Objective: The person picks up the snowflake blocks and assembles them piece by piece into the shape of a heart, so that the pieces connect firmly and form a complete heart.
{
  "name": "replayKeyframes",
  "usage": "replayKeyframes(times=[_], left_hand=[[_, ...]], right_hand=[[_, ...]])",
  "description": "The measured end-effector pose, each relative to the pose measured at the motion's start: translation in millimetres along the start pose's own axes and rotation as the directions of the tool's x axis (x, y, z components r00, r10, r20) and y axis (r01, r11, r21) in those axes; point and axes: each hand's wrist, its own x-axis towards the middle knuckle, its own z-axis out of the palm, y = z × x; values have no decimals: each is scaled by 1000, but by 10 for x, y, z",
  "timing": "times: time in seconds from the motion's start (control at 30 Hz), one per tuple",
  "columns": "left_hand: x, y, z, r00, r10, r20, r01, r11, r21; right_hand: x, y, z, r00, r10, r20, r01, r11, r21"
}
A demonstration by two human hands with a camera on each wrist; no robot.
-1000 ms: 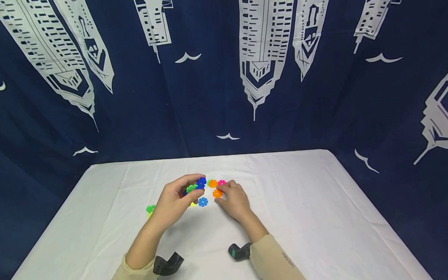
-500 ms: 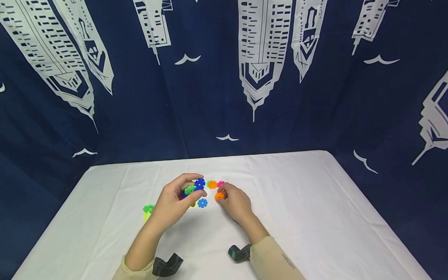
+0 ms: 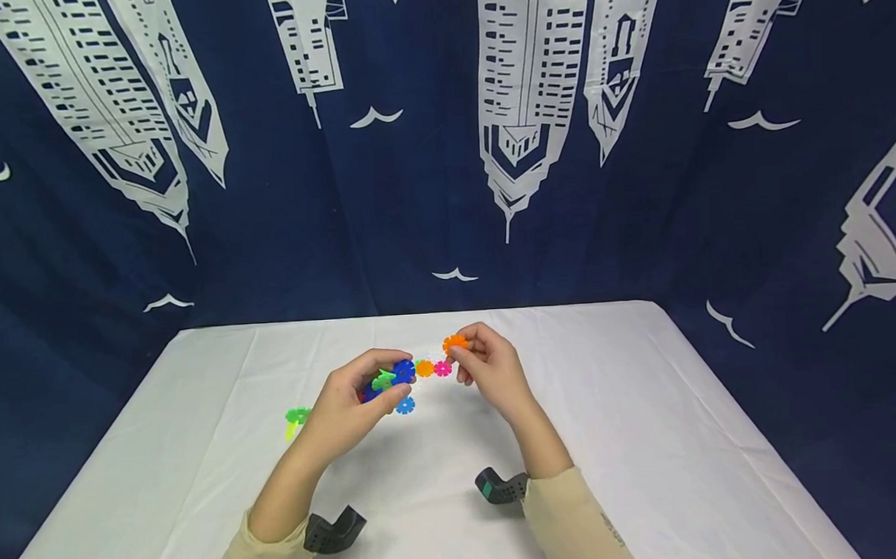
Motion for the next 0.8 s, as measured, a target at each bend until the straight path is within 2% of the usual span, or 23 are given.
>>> replayKeyframes(times=[0.13, 0.27, 0.5, 0.8], left_hand=[[-5, 26, -3, 1000, 8, 2, -8, 1000, 6], [-2, 32, -5, 1000, 10, -8, -10, 1000, -11], [-11, 40, -26, 1000, 21, -22, -22, 999, -45], [-31, 66, -41, 998, 66, -15, -66, 997, -44]], right_hand=[[-55, -214, -9, 993, -110, -29, 111, 994, 10], [-115, -389, 10, 981, -187, -50, 188, 982, 12], [-225, -584, 86, 950, -313, -5, 313, 950, -13], [-299, -653, 224, 921, -386, 40, 385, 922, 33]])
